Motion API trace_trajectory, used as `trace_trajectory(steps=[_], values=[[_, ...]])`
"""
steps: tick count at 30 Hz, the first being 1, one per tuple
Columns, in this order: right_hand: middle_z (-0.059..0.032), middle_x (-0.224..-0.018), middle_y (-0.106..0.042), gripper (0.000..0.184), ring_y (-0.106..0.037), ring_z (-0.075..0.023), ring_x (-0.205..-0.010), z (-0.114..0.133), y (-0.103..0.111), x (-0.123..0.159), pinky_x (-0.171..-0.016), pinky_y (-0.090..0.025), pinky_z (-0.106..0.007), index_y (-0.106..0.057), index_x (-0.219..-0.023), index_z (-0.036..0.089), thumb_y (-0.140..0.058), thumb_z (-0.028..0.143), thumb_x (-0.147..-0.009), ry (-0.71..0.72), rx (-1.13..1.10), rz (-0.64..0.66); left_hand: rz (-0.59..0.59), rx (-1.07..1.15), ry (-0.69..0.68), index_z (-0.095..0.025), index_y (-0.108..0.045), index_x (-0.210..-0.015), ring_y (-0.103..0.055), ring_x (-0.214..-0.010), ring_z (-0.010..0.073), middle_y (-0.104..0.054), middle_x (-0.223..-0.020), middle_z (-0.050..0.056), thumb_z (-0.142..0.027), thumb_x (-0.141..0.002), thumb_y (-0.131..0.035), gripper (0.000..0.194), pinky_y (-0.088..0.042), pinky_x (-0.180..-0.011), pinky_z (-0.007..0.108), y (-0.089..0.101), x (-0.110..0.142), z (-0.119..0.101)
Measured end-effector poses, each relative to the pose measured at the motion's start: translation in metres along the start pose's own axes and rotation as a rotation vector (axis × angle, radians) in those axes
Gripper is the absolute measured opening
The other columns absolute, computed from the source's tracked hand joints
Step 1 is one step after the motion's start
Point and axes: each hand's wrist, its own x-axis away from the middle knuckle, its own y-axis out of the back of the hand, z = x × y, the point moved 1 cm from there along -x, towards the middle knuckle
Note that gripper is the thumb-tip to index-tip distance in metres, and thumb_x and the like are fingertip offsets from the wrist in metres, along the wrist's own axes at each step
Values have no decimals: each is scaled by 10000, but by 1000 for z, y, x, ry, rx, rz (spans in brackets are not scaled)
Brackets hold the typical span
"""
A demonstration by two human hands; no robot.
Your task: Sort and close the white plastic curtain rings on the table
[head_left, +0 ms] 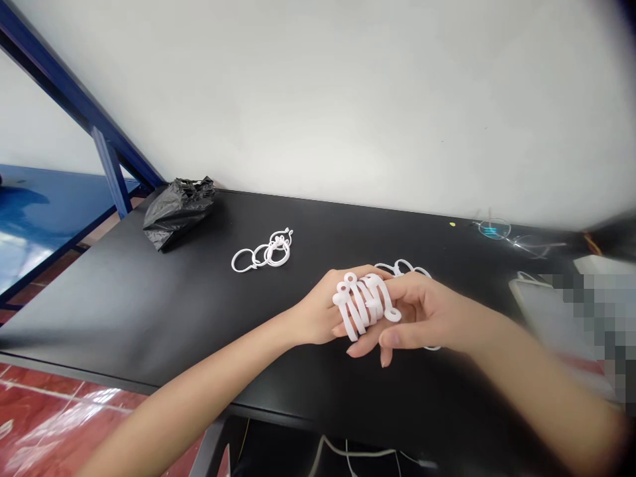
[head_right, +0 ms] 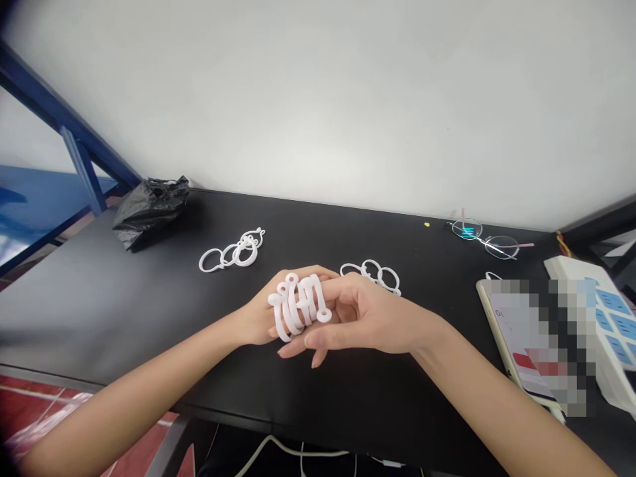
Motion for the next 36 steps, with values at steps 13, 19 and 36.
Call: trace_trajectory(steps=[13, 19, 36], values=[[-117, -796, -778, 495, -758, -168, -644, -15, -6, -9, -466, -532, -164, -749, -833, 103, -504, 515, -954, -41, 41, -201, -36, -632, -50, -168, -561, -1253, -623, -554, 130, -735, -792, 1, -238, -851, -564, 408, -466, -541, 236, 3, 3, 4], [-66, -858, -770, 247, -753, -150, -714, -16, -8, -7, -570, -580, -184, -736, -862, 139, -656, 370, -899, 0, 96, -208, -23, -738, -60, -172, -560, -1239, -642, -545, 136, -719, -718, -17, -251, -858, -593, 391, -463, -531, 224, 8, 3, 4], [1, -717, -731, 111, -701, -106, -594, -28, -8, -12, -606, -602, -202, -720, -780, 155, -797, 234, -765, -34, 27, -336, -77, -1164, -221, -167, -546, -1270, -618, -511, 140, -709, -696, -12, -298, -869, -578, 423, -407, -482, 229, 8, 5, 12]])
